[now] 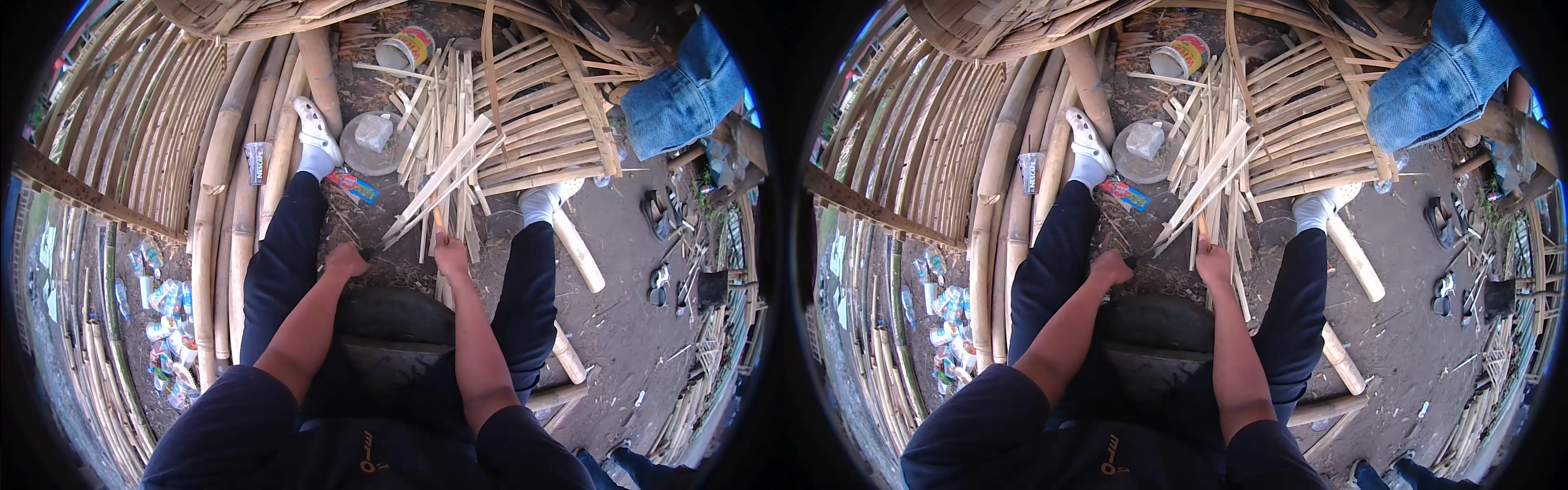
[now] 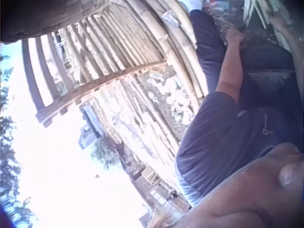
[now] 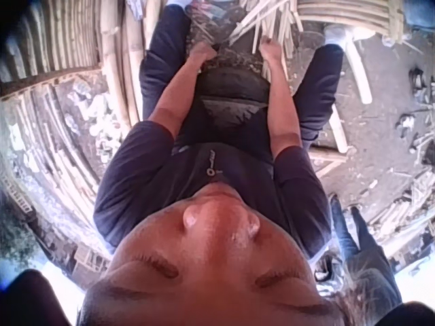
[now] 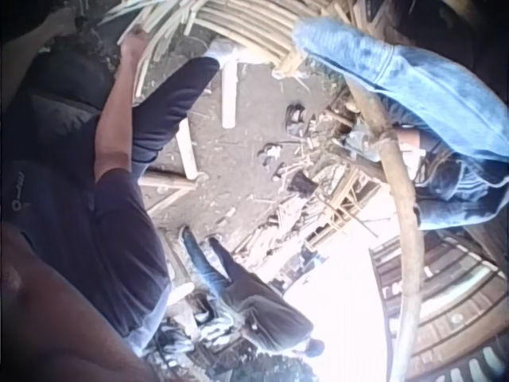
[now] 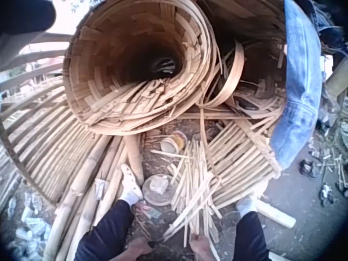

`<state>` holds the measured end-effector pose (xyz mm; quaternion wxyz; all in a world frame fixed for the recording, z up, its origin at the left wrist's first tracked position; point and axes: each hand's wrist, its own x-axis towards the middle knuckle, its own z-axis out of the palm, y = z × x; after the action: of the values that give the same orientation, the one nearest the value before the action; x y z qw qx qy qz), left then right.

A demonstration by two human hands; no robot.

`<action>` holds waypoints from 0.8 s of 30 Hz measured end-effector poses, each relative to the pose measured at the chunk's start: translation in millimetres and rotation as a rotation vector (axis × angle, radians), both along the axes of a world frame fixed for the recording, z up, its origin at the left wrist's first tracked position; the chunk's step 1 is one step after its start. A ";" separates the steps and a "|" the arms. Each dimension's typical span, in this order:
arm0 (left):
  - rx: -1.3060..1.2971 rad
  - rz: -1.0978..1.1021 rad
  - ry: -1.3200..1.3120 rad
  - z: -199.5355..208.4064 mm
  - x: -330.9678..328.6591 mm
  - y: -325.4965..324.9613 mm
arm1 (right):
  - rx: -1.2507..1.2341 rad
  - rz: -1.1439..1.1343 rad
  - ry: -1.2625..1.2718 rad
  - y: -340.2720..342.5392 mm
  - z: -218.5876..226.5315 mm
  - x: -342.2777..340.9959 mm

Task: The person uses a knife and a hammer to shape and cut bamboo strips, then places a piece of bamboo over a thin wooden stake and hammers it down.

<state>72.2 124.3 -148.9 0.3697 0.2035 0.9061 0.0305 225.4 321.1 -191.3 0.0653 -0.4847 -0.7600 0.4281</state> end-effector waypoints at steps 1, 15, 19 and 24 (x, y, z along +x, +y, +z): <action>0.008 0.022 -0.017 -8.7 -3.6 -6.8 | -0.103 -0.015 -0.011 -4.8 4.9 -1.2; 0.097 0.212 -0.016 -77.9 -6.5 -31.0 | -0.578 -0.153 0.148 -21.0 27.5 -22.9; 0.061 0.234 -0.026 -72.2 -0.4 -29.9 | -0.396 -0.181 0.184 -12.8 45.9 -27.6; 0.077 0.253 -0.016 -71.5 3.8 -35.6 | 0.127 -0.012 0.141 3.3 79.8 -32.2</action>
<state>76.0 88.8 -220.4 0.3622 0.1014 0.9196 0.1133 193.2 324.4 -111.5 0.1519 -0.4530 -0.7761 0.4116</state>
